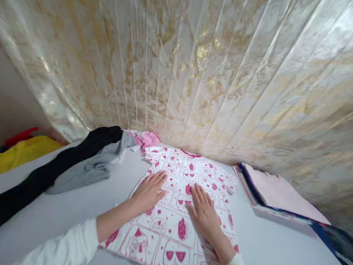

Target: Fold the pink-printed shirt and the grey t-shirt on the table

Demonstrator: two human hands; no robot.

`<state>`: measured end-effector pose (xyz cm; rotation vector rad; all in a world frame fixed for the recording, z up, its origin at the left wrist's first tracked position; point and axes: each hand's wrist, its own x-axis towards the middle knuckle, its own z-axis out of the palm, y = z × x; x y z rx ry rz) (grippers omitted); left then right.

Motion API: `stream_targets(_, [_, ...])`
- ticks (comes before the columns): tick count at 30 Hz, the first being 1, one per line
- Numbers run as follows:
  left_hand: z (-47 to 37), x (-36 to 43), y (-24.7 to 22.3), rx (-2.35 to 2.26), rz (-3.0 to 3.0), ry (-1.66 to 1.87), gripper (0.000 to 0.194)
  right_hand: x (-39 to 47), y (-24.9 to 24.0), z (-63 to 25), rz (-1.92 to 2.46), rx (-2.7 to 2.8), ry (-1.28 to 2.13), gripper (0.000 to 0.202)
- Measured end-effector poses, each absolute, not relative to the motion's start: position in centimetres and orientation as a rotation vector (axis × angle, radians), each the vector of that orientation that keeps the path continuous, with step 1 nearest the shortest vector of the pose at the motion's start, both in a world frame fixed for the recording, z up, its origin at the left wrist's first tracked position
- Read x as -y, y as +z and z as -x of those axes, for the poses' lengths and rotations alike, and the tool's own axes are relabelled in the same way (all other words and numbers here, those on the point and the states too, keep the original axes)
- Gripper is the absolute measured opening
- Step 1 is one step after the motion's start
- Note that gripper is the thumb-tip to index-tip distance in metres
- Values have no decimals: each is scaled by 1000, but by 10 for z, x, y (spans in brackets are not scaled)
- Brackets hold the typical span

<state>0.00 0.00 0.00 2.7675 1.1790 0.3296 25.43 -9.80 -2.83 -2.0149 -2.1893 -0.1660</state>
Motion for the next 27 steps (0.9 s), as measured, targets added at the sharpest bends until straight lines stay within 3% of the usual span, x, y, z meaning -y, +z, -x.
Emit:
stream_targets(6, [-4,-1,6,-1166,-2744,326,52,94,-19,-269,2012,2166,-61,59])
stream_targets(15, [43,55,4,-1004,-2841,430,52,163,-9,-208,1540,2378,-65,63])
stream_targets(20, [50,60,13,-979,-2703,480,50,159,7,-196,1543,2240,-63,53])
stream_targets(24, [59,84,33,-784,-2507,510,29,170,10,-185,1290,2288,259,37])
stream_targets(27, [64,101,39,-702,-2428,429,27,177,0,-184,1271,2270,250,30])
